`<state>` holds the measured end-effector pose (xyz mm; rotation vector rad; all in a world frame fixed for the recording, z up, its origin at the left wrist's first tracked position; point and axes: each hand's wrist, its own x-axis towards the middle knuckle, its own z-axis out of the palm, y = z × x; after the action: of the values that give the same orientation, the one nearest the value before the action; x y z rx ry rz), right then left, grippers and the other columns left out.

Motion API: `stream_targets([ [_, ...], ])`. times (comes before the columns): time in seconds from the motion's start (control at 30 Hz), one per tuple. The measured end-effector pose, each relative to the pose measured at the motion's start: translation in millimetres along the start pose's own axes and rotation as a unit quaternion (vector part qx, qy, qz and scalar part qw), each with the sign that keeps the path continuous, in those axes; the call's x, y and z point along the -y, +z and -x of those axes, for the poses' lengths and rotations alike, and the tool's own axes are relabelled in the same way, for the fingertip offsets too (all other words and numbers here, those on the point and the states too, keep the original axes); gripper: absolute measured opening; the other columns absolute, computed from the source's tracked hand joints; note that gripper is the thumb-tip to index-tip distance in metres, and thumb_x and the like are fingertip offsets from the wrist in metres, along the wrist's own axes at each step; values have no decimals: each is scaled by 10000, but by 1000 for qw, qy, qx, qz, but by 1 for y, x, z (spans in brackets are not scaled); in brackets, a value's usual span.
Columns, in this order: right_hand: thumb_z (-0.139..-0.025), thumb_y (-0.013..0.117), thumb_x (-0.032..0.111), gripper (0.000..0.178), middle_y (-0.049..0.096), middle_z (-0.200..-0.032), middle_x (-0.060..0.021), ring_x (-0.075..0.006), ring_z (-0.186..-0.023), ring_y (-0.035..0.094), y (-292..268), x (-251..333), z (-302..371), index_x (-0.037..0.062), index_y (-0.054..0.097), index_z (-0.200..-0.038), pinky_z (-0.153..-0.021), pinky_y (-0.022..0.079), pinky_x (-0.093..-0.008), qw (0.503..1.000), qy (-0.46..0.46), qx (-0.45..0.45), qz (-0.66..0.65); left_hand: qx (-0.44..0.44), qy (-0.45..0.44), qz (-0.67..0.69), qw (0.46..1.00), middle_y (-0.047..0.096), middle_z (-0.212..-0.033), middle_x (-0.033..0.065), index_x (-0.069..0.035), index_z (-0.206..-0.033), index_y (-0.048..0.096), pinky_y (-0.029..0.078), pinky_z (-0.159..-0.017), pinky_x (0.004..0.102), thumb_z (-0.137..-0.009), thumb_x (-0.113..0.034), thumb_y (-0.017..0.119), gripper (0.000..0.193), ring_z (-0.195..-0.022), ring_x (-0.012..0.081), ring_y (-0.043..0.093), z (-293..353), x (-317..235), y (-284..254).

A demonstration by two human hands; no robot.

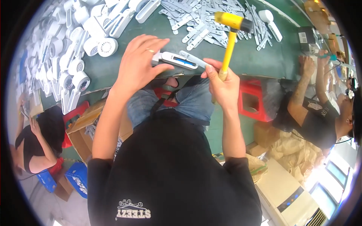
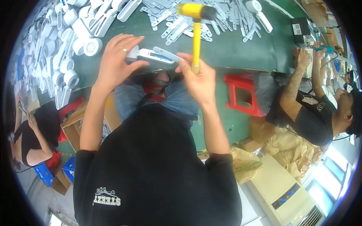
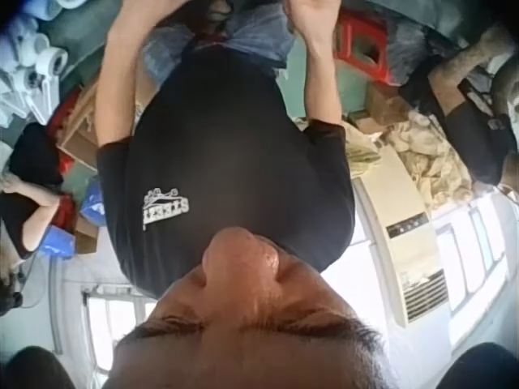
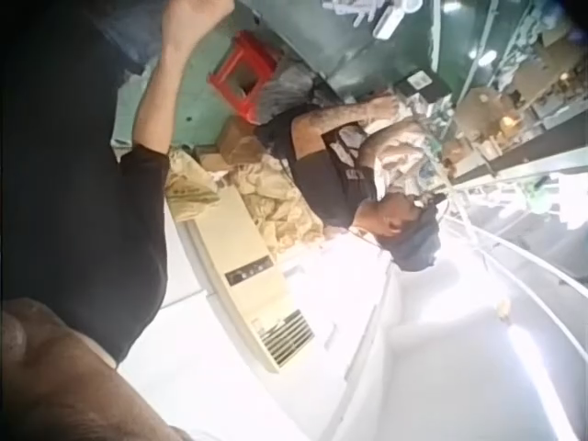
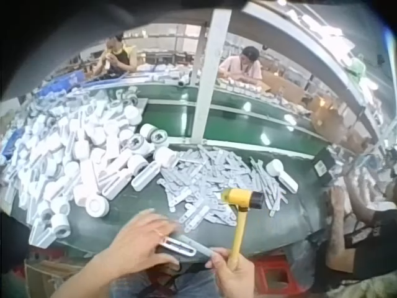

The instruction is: The person assembles metal brackets into plastic housings by hand, using a hammer to secure the brackets into place.

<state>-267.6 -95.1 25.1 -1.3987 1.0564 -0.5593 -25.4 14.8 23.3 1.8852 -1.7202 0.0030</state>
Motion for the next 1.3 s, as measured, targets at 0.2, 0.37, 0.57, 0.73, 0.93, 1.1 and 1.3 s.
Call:
stream_targets([
  [0.2,-1038,730,201,234,682,-788,40,-5,-586,460,27,-8,-22,70,788,-1223,-516,356,-217,993,-52,41,99,-53,73,62,994,731,-1190,97,-92,-1332,677,491,-1101,478,-781,-272,894,619,-1166,315,658,8,16,30],
  [0.37,-1015,744,173,220,646,-721,55,-4,-613,469,28,5,-24,112,808,-1217,-541,369,-226,984,-4,68,162,-52,-20,122,991,757,-1150,60,-96,-1170,746,511,-1021,453,-785,-195,891,424,-1135,297,671,10,17,35],
  [0.57,-1021,738,216,274,624,-666,38,-16,-542,458,32,25,-27,141,783,-1280,-484,350,-250,972,51,69,217,-76,111,61,989,776,-1066,6,-92,-995,775,516,-957,401,-795,-170,872,235,-1082,238,685,8,25,37],
  [0.73,-1038,710,213,324,648,-682,-15,-35,-466,437,28,8,-27,55,723,-1321,-430,330,-245,986,136,79,60,-91,122,46,987,765,-1028,-6,-106,-991,774,513,-933,394,-823,-213,856,216,-1049,219,678,6,22,40],
  [0.93,-1030,719,194,339,611,-650,-13,-47,-443,439,25,-8,-38,-28,699,-1285,-402,323,-236,978,160,117,-62,-55,88,31,994,774,-1098,10,-112,-1052,781,502,-1007,422,-820,-176,854,252,-1091,234,686,15,20,37],
  [1.1,-1002,747,224,318,621,-656,4,-66,-452,477,26,-12,-34,3,741,-1231,-422,360,-250,982,142,106,-66,-31,179,7,983,766,-1088,13,-165,-1131,791,534,-1036,432,-846,-194,827,288,-1033,231,713,-5,17,33],
  [1.3,-904,857,171,338,599,-687,18,-84,-519,525,30,-43,-31,64,790,-1218,-518,474,-259,923,-327,-27,203,14,178,57,982,773,-1071,48,-148,-1151,803,580,-990,418,-861,-145,814,291,-953,240,731,0,18,37],
])
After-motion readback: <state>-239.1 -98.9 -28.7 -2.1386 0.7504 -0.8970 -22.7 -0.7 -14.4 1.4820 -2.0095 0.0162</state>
